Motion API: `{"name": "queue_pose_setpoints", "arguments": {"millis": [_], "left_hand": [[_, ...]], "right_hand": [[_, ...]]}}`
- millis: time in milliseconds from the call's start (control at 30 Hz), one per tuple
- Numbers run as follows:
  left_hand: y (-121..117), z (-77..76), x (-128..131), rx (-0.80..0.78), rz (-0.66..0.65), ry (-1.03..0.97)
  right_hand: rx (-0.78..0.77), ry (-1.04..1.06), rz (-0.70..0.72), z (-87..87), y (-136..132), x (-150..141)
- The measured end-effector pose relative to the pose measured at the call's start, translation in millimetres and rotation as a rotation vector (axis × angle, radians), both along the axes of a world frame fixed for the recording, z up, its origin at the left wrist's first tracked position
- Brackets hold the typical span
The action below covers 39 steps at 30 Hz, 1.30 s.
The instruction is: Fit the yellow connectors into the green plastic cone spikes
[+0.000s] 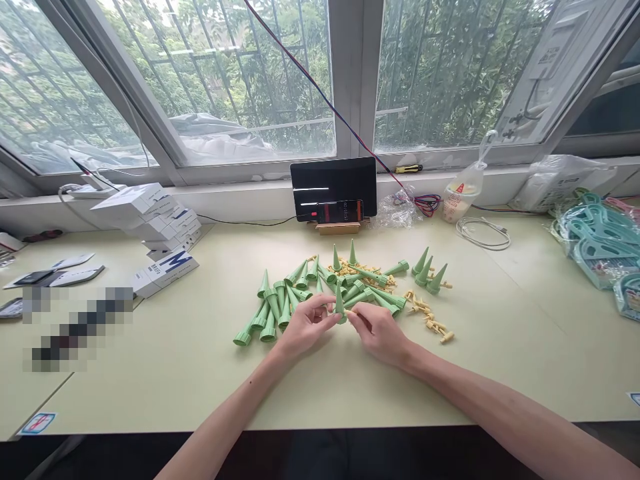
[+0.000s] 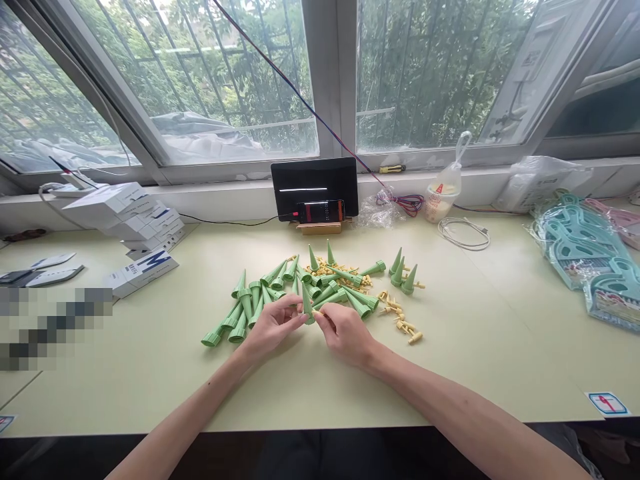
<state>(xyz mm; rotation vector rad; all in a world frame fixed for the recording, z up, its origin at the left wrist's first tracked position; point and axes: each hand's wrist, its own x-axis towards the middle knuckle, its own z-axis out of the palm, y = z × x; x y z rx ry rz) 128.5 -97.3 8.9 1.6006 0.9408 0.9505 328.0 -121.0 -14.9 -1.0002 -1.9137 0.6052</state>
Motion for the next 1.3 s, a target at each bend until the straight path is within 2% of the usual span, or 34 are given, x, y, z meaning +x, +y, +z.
{"name": "queue_pose_setpoints", "arguments": {"millis": [200,433,600,833,1133,1300], "left_hand": [[0.1,1.9,-1.6,-0.073,-0.076,-0.014],[-0.5,8.2,3.1,-0.255,0.007,-0.093],[0.5,3.9,1.7,-0.370,-0.112,-0.147],[3.5,-6.9,-2.6,-0.330,-0.166,-0.175],[3.9,-12.3,-3.5,-0.255,-0.170,-0.159],[1.8,-10.6,-2.4,-0.211,-0.169,-0.121]], "right_hand": [[0.025,-0.013,-0.049,-0.7,0.9,0.8],[0.082,-0.003,-0.080,0.2,0.7,2.3],[0.122,-0.026,-0.075,-1.6,0.3,1.7],[0.105,0.004,-0.057,-3.3,1.8,1.9],[0.066,-0.007,-0.052,-6.5,2.7,2.6],[0.068,-0.023,-0.060,-7.2,3.2,2.2]]}}
